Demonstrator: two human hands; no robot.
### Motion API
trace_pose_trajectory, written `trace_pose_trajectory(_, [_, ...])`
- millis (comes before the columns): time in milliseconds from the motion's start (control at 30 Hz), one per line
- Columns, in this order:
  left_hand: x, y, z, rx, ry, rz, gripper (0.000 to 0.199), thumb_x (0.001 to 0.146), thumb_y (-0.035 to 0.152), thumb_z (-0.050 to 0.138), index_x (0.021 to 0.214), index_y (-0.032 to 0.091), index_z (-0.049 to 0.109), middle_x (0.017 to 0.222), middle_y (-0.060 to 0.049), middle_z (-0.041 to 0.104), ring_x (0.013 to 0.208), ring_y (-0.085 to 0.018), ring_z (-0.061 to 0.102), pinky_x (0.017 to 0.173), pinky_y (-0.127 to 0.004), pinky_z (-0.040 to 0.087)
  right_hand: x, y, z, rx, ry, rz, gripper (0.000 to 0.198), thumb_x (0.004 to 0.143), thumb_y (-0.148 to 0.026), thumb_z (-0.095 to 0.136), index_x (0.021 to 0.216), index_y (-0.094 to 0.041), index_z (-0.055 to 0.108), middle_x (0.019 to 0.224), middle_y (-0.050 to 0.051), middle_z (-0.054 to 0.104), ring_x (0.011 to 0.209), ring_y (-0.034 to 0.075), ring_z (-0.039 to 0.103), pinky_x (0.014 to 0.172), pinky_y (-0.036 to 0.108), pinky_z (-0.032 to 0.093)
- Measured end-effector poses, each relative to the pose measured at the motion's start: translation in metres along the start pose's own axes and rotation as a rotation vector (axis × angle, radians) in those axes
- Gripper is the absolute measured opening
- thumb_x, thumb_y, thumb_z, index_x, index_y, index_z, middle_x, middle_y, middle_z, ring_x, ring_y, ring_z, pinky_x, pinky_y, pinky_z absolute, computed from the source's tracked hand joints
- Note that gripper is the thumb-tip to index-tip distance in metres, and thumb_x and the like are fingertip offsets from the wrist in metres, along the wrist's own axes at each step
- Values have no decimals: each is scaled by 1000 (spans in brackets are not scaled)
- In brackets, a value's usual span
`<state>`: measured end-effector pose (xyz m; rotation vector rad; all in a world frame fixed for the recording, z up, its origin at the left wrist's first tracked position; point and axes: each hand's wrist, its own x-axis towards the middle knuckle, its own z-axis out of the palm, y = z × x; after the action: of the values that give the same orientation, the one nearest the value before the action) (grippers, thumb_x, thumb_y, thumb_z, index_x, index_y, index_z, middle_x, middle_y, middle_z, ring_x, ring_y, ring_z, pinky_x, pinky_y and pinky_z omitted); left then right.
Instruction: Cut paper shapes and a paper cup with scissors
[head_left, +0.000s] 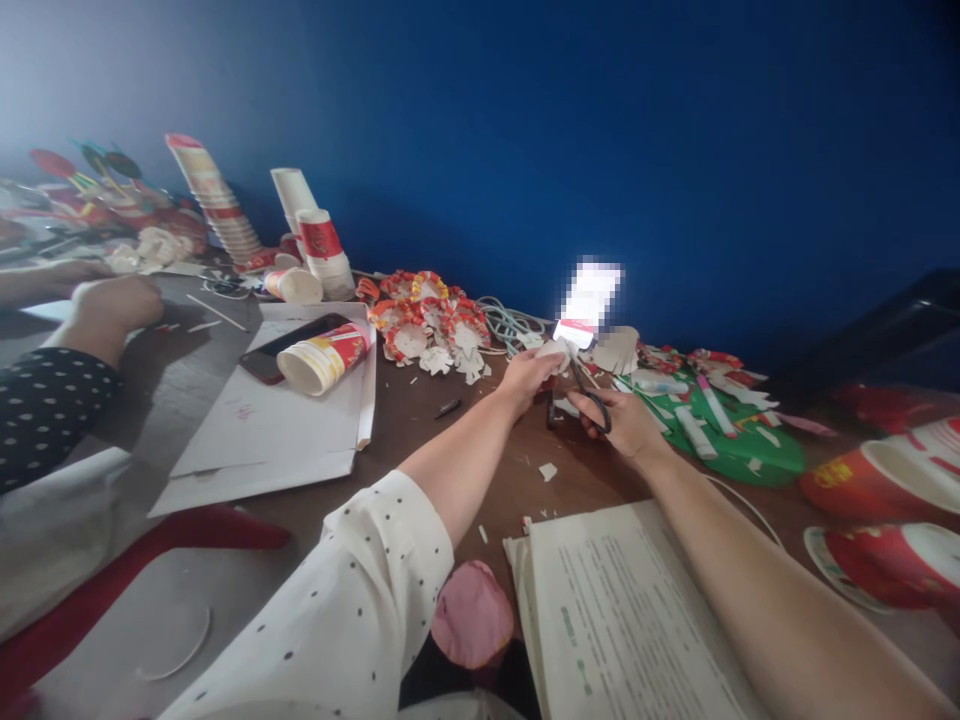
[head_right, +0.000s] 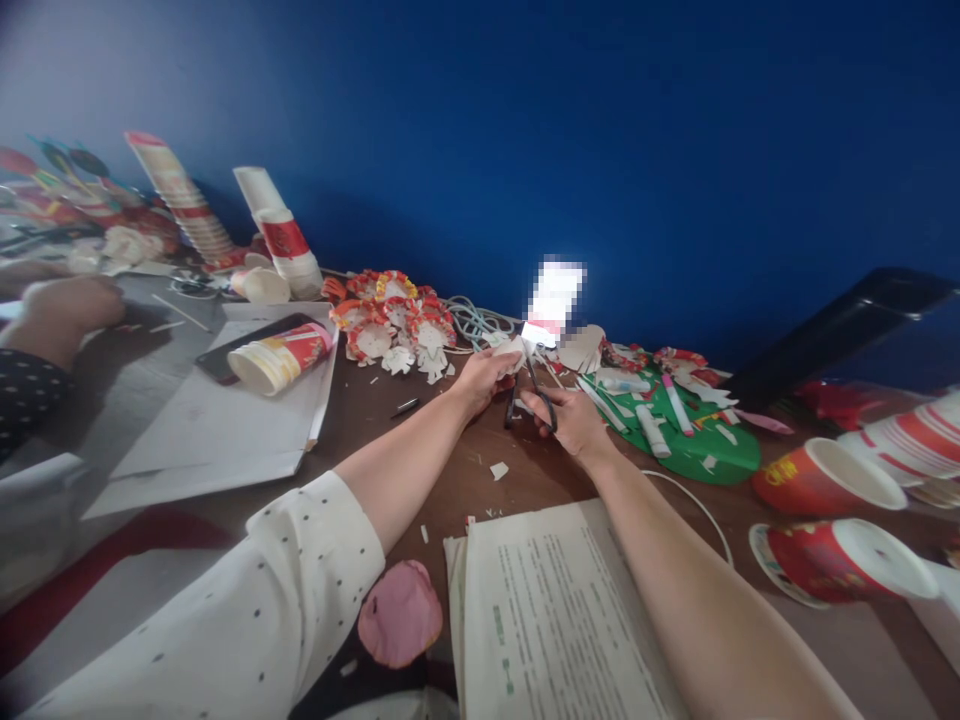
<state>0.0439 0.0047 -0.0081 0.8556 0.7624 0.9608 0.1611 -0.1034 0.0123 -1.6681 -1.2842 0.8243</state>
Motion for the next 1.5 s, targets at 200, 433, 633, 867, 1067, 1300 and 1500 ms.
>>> trace_pose_trajectory(200, [-1,-3,2,-1,-43,5,13,74,19,70,84,12,67,68,-2,62,57,-9,55,60,-23,45,0,3,2,8,2,21,48,67,-66,70,65,-19,65,54,0,59,47,13,52,45,26,36])
trace_pose_trajectory(433, [0,-7,3,6,-55,7,11,73,18,71,81,12,67,67,-3,61,59,-11,56,66,-27,48,1,4,-2,-27,10,-16,50,68,-67,70,58,-19,61,53,0,58,46,13,50,45,26,34])
trace_pose_trajectory(633, [-3,-2,3,31,-40,-7,12,73,17,70,83,11,68,66,-2,61,57,-8,53,62,-24,44,-2,-4,-3,-43,-7,-29,48,69,-65,71,58,-19,62,49,-1,55,43,12,47,45,27,34])
trace_pose_trajectory(867, [-6,0,4,16,-44,-15,7,75,17,69,79,12,67,67,-2,61,58,-9,55,61,-24,44,2,3,-3,-25,3,-41,47,67,-65,72,61,-19,65,51,0,56,44,12,48,43,26,34])
trace_pose_trajectory(1067, [-6,0,3,19,-46,-19,6,76,17,68,80,13,66,69,-2,61,59,-9,55,60,-24,43,3,4,-5,-37,-4,-53,47,67,-65,72,61,-19,65,51,0,56,44,13,49,43,26,35])
trace_pose_trajectory(1300, [-8,4,2,-1,-35,-34,12,71,18,72,80,12,66,70,-3,61,59,-10,55,62,-25,44,4,7,-8,-18,-37,-43,46,66,-64,73,65,-19,66,53,-1,57,45,12,49,44,26,37])
trace_pose_trajectory(1500, [-10,5,3,-1,-107,-49,12,72,15,72,81,11,65,69,-5,62,61,-12,58,66,-27,49,0,1,-8,-38,-55,-29,47,69,-65,70,61,-19,63,56,1,60,49,14,53,48,26,38])
